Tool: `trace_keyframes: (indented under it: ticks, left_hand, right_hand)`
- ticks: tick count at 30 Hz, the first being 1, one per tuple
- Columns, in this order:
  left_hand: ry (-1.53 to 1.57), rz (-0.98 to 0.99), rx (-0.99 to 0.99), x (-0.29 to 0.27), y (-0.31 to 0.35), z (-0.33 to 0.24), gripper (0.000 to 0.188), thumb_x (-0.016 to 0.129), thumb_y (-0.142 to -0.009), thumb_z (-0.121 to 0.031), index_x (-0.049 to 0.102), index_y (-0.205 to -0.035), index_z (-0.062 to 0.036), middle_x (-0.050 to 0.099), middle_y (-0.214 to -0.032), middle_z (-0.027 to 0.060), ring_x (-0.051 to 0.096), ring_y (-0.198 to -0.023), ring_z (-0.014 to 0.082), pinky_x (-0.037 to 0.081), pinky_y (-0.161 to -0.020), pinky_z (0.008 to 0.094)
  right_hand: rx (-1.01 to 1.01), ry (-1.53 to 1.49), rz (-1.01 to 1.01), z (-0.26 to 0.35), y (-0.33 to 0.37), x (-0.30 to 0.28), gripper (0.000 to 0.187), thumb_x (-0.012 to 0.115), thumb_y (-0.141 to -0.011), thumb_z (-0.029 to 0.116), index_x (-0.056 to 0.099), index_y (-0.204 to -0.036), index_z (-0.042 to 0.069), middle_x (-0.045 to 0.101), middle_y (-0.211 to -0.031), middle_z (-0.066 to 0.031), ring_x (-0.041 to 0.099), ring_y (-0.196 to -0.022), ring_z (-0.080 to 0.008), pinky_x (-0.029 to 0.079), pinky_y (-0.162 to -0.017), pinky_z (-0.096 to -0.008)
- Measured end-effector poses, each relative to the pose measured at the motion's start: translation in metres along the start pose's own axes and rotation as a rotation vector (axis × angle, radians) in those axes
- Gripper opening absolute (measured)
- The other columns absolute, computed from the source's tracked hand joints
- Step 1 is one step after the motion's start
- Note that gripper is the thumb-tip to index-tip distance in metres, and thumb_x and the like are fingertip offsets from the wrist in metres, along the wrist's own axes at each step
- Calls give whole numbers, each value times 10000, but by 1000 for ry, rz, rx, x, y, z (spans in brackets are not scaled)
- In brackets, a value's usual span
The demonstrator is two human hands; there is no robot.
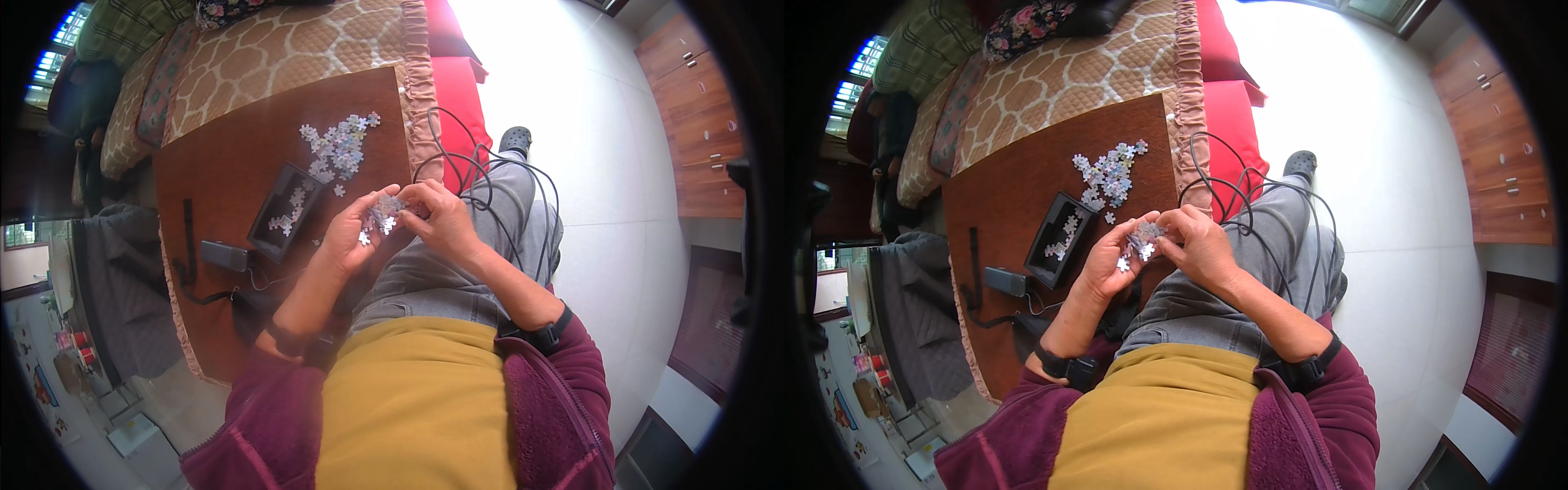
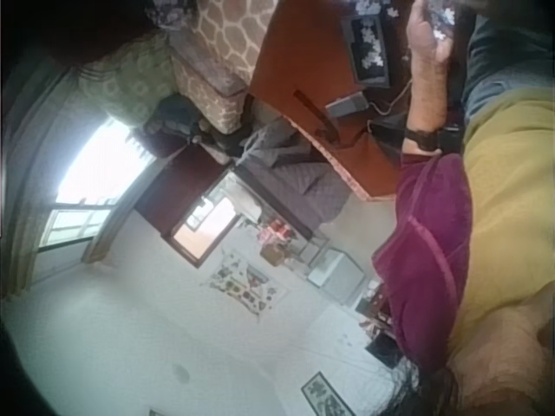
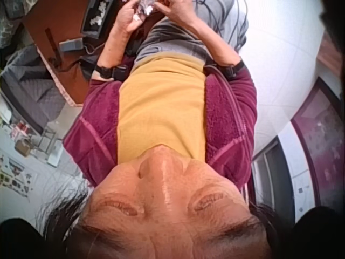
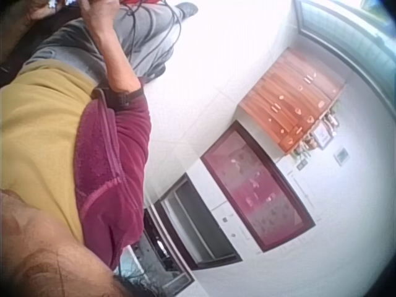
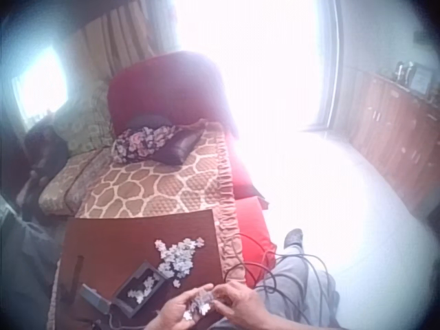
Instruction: The person sits on the floor and assembles jigsaw puzzle pieces by hand. They repeatedly pick up pieces, align edges, and connect them into a growing cluster on the table.
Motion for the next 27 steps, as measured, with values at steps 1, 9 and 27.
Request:
trace_keyframes:
  ticks: [1, 9, 27]
  left_hand:
    - [-4, 2, 0, 0, 0, 1, 353, 477, -1007, -185, 528, -1275, 40, 628, -1142, 144, 634, -1018, 235, 526, -917, 366]
    - [-26, -54, 13, 4, -4, 8, 350, 493, -999, -187, 545, -1261, 39, 634, -1127, 125, 625, -1024, 217, 522, -912, 370]
    - [-162, -178, -42, 10, 1, 9, 219, 619, -955, -269, 611, -981, -52, 664, -836, 81, 652, -715, 194, 539, -579, 235]
  right_hand:
    - [-15, 15, -5, 1, 0, 1, 193, 745, -759, 117, 634, -910, 71, 589, -802, -79, 623, -736, -258, 506, -657, -371]
    - [11, 78, 47, -9, 0, -2, 120, 686, -805, 22, 635, -914, 25, 586, -837, -64, 668, -729, -160, 539, -654, -284]
    - [-439, 148, -148, 5, -5, -7, 103, 667, -782, 6, 582, -814, 54, 610, -805, -95, 637, -749, -296, 520, -650, -368]
Point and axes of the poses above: each hand's wrist, its own y-axis away from the middle knuckle, its own x-axis out of the palm, z = x × y, the point moved 2 cm from there along -y, towards the middle knuckle
